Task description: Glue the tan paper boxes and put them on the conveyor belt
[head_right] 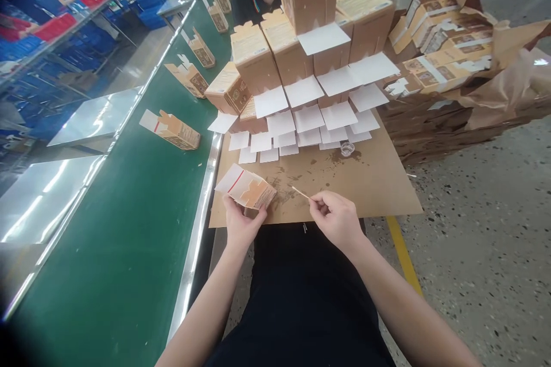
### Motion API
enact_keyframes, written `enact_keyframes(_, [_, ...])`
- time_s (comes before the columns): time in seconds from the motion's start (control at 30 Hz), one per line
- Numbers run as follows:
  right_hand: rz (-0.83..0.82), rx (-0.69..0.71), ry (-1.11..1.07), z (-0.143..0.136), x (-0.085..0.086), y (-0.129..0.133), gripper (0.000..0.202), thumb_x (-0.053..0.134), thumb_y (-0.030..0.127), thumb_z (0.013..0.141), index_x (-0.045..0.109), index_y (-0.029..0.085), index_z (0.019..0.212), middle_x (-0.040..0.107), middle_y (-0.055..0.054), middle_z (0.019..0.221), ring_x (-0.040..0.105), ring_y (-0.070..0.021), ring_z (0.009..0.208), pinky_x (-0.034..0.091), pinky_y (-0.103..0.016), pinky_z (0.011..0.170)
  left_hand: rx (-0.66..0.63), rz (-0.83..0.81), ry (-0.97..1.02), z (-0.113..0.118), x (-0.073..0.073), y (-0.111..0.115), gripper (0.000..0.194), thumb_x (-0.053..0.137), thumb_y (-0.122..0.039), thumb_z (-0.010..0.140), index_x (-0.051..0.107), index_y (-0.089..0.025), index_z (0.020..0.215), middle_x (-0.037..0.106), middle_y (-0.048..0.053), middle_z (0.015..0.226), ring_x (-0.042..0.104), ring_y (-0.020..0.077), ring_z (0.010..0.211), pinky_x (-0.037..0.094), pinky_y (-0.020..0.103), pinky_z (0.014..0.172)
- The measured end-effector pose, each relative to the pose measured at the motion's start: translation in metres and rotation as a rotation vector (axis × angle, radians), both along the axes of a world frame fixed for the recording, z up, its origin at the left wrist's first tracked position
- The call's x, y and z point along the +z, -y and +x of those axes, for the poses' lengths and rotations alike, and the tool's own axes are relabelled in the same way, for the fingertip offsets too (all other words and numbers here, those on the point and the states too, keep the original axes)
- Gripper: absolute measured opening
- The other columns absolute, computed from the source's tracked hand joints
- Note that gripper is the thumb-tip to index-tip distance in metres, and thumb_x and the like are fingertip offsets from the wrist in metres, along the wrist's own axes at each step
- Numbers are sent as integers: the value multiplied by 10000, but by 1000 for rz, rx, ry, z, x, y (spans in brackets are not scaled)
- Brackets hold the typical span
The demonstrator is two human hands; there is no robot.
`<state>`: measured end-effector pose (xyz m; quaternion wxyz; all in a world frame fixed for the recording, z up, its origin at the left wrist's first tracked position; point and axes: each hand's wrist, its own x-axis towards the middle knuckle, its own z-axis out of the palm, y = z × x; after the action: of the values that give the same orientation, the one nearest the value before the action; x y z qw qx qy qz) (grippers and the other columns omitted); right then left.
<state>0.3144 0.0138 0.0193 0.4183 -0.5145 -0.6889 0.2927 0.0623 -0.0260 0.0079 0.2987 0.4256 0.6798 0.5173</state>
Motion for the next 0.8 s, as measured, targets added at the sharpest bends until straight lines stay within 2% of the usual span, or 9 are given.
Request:
enact_keyframes(0.13, [9, 16, -31, 1, 0, 3, 271, 655, 389, 1029, 741, 278, 798, 741, -27, 711, 668, -186, 586, 598, -320, 578, 88, 55, 19, -28, 4, 0, 742, 1008, -292, 694, 542, -297, 1271, 687, 113, 1351, 737, 368, 1309, 583, 558, 1178])
enact_keyframes(0.2, [28, -17, -55, 5, -1, 2, 267, 675, 390, 1021, 748, 279, 789, 750, -25, 711, 667, -185, 574, 601, -318, 574, 242, 116, 4, -70, 13, 3, 770, 1013, -313, 689, 521, -311, 1281, 680, 112, 1410, 725, 368, 1355, 575, 568, 1203])
enact_keyframes(0.3, [23, -64, -79, 12, -2, -1, 266, 714, 415, 1002, 762, 276, 780, 744, -23, 689, 664, -183, 555, 599, -312, 560, 505, 191, -73, -152, 30, 8, 765, 970, -301, 681, 463, -293, 1253, 643, 125, 1480, 719, 341, 1379, 567, 578, 1226])
enact_keyframes(0.37, [15, -63, -98, 13, -2, -5, 282, 726, 441, 995, 766, 271, 773, 737, -26, 674, 660, -185, 548, 593, -313, 547, 621, 115, -113, -201, 40, 11, 726, 936, -282, 686, 437, -280, 1212, 649, 112, 1432, 746, 307, 1329, 578, 577, 1210])
enact_keyframes(0.43, [22, -53, -120, 12, 0, -9, 289, 729, 451, 992, 772, 266, 774, 740, -31, 678, 665, -188, 553, 592, -313, 542, 680, -8, -107, -232, 44, 13, 683, 932, -268, 699, 438, -276, 1170, 681, 87, 1330, 767, 288, 1273, 587, 577, 1194])
enact_keyframes(0.53, [28, -62, -136, 8, 1, -16, 287, 732, 456, 984, 778, 264, 775, 755, -37, 699, 679, -190, 572, 602, -312, 551, 641, -77, -71, -247, 42, 15, 679, 980, -268, 681, 478, -271, 1139, 724, 84, 1249, 782, 300, 1248, 581, 600, 1198])
enact_keyframes(0.67, [18, -72, -114, 14, 0, -22, 285, 736, 473, 979, 788, 272, 784, 744, -26, 680, 672, -186, 554, 599, -306, 539, 500, -87, 26, -243, 38, 20, 759, 1041, -276, 583, 537, -244, 1151, 734, 145, 1293, 722, 376, 1398, 493, 633, 1284])
enact_keyframes(0.73, [12, -64, -93, 23, -1, -21, 254, 730, 450, 983, 804, 276, 813, 750, -24, 687, 681, -187, 560, 604, -304, 547, 541, -118, 33, -238, 39, 26, 817, 1043, -322, 596, 542, -238, 1237, 696, 192, 1384, 616, 425, 1532, 423, 660, 1331])
enact_keyframes(0.8, [18, -89, -73, 34, -3, -19, 230, 724, 426, 985, 813, 278, 834, 764, -28, 706, 695, -190, 577, 609, -303, 558, 688, -68, -62, -229, 44, 32, 890, 1008, -374, 654, 493, -247, 1368, 611, 219, 1518, 520, 440, 1614, 375, 683, 1357])
